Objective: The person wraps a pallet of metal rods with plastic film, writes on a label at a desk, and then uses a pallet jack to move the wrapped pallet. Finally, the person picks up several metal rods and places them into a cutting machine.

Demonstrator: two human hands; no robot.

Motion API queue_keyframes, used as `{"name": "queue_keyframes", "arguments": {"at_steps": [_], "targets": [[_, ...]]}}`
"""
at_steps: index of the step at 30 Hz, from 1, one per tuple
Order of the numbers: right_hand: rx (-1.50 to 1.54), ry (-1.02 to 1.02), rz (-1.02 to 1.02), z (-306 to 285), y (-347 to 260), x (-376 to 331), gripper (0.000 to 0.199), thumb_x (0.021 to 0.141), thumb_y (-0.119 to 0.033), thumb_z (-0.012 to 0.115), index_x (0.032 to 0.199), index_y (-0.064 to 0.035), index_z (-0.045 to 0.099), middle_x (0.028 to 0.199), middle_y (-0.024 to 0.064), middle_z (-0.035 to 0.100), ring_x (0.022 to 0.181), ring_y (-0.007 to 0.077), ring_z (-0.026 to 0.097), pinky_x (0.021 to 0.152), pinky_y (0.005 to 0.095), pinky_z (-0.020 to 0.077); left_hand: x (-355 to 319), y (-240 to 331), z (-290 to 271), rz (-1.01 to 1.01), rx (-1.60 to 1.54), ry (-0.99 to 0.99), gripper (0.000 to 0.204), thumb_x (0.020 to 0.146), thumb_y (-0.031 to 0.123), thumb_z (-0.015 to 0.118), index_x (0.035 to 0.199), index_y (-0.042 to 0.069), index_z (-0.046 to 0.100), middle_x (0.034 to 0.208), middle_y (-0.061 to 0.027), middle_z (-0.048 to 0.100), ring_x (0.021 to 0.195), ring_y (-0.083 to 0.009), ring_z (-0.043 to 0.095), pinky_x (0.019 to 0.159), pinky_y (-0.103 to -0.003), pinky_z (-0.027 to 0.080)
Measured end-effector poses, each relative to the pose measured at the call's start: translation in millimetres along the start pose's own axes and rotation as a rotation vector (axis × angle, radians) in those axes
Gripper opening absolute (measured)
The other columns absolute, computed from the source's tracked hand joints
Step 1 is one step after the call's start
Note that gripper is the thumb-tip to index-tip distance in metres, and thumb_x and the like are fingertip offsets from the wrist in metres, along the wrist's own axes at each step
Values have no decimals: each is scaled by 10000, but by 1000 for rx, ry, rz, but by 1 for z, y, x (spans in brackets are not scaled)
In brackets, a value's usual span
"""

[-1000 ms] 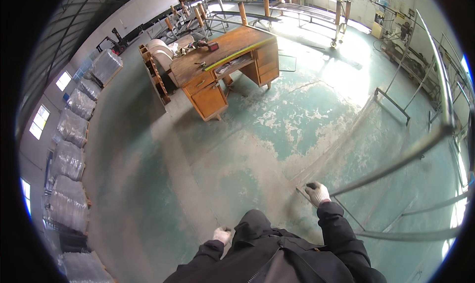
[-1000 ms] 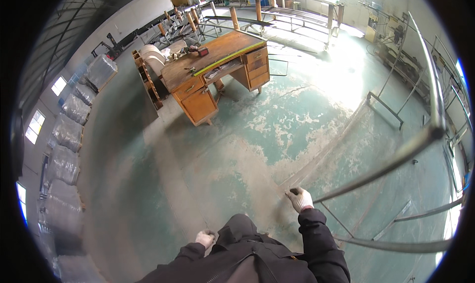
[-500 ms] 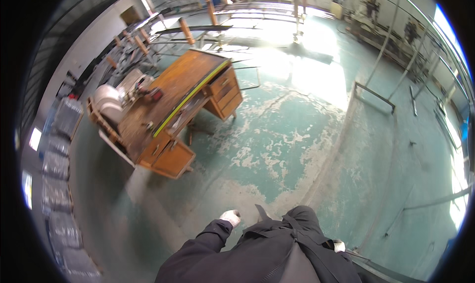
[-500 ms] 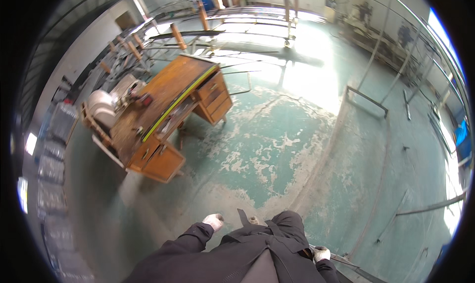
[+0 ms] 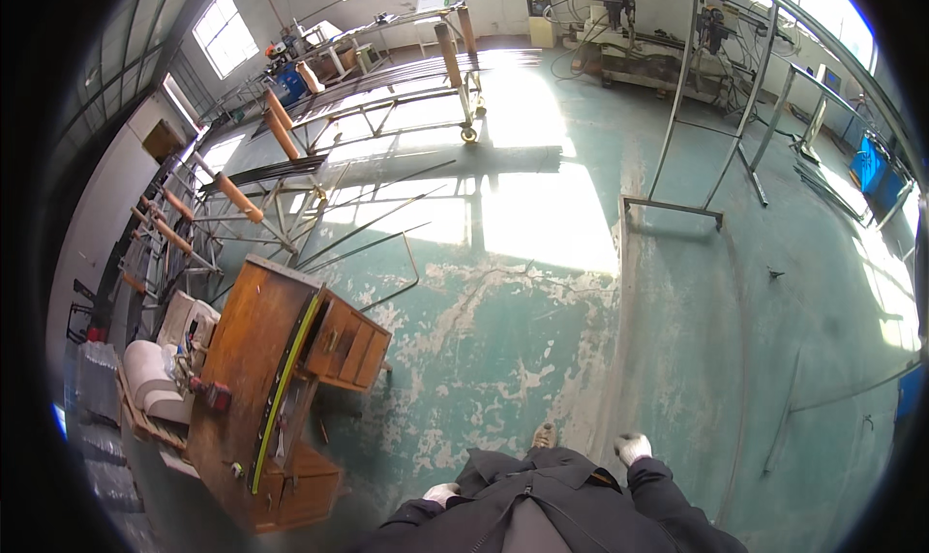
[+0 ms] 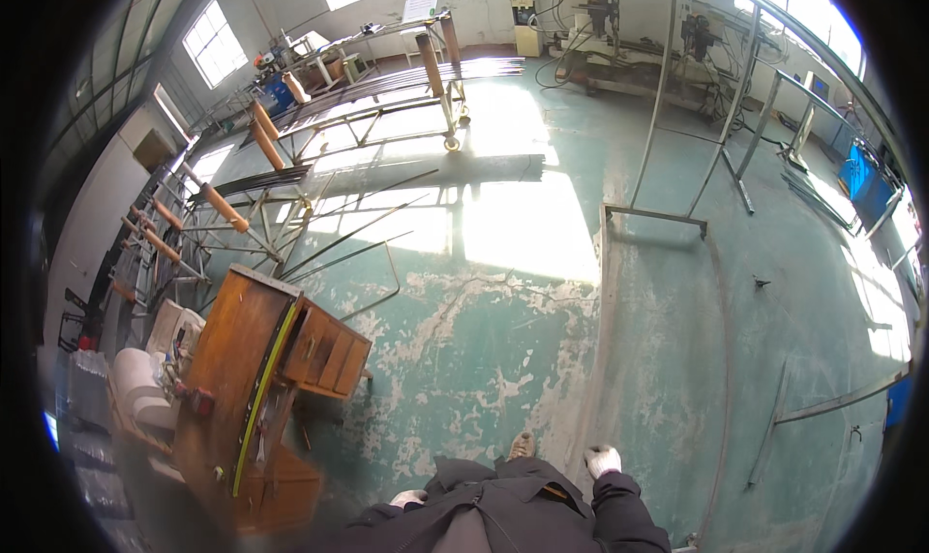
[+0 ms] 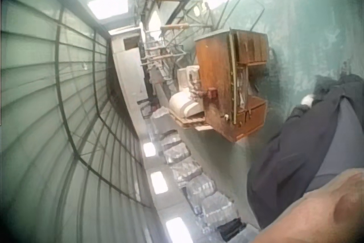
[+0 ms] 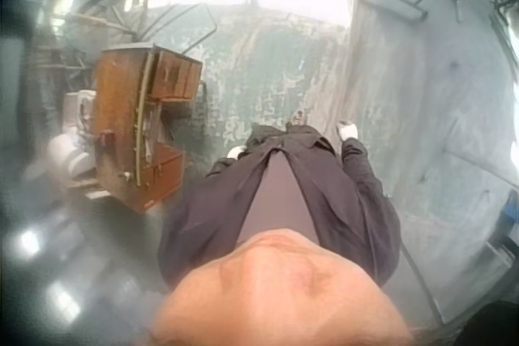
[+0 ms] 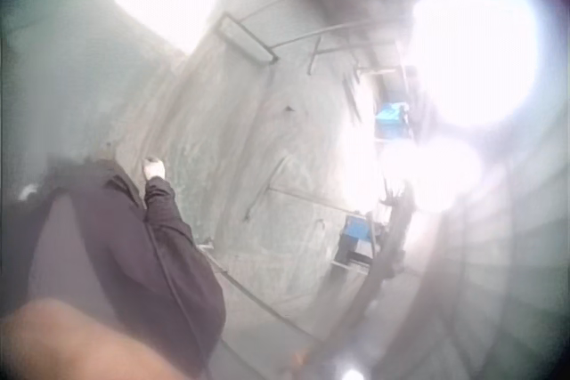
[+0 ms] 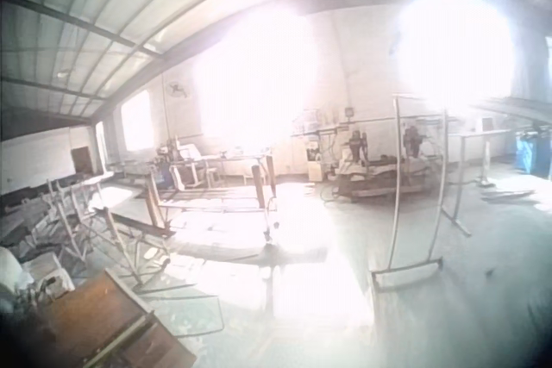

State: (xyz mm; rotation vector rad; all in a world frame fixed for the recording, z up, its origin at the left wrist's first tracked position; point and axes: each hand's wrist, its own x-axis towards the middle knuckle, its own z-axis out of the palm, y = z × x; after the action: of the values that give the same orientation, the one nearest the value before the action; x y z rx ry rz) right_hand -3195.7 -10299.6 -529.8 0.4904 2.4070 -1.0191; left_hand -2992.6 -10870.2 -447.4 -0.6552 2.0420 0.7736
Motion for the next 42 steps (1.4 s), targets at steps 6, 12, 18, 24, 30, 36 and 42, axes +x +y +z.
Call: {"name": "queue_keyframes", "arguments": {"at_steps": [6, 12, 18, 24, 30, 36, 42], "targets": [[11, -24, -169, -104, -321, 186, 406, 1041, -275, 822, 1355, -23, 871, 1257, 219, 891, 1202, 361, 849, 1070, 434, 644, 127, 166, -167, 32, -234, 252, 424, 1006, 338, 716, 1334, 118, 872, 1304, -197, 875, 1288, -415, 809, 1123, -493, 629], [181, 94, -152, -118, -390, 376, 405, 1046, -270, 836, 1353, -8, 864, 1271, 211, 892, 1210, 358, 851, 1057, 432, 643, 322, 303, -321, 110, -109, 156, 462, 990, 361, 724, 1352, 118, 876, 1320, -203, 873, 1304, -419, 803, 1128, -501, 623], [379, 141, 568, -97, -303, 412, 249, 1015, -179, 817, 1216, -48, 884, 944, 155, 862, 805, 310, 825, 763, 476, 660, 427, 503, -535, 224, 131, 113, 456, 1028, 299, 695, 1402, 96, 860, 1341, -208, 868, 1315, -402, 803, 1137, -490, 624], [-75, -144, 528, -84, -316, 484, 274, 1018, -254, 792, 1192, -73, 900, 1022, 189, 869, 943, 367, 830, 851, 505, 663, 564, 692, -709, 431, 55, 255, 390, 1063, 269, 702, 1345, 41, 843, 1320, -215, 872, 1271, -384, 826, 1117, -461, 639], [-264, -148, 289, -127, -446, 734, 313, 1020, -330, 767, 1168, -98, 916, 1101, 223, 876, 1082, 424, 835, 939, 533, 666, 680, 861, -822, 390, -89, 302, 327, 1067, 218, 740, 1321, 39, 840, 1301, -188, 885, 1253, -345, 841, 1104, -442, 651], [166, 196, 168, -302, -717, 1074, 366, 991, -303, 843, 1233, -34, 901, 1154, 238, 890, 1137, 402, 859, 1010, 485, 670, 724, 1053, -994, 620, -16, 543, 255, 1075, 189, 742, 1272, 70, 854, 1237, -205, 875, 1183, -387, 847, 1029, -476, 667], [9, 245, -164, -433, -1016, 1299, 331, 1034, -278, 831, 1280, -63, 883, 1207, 206, 891, 1176, 360, 857, 1019, 449, 658, 790, 1199, -1201, 849, -100, 861, 217, 1031, 66, 789, 1242, 33, 828, 1152, -208, 858, 1111, -341, 863, 967, -423, 672]]}}
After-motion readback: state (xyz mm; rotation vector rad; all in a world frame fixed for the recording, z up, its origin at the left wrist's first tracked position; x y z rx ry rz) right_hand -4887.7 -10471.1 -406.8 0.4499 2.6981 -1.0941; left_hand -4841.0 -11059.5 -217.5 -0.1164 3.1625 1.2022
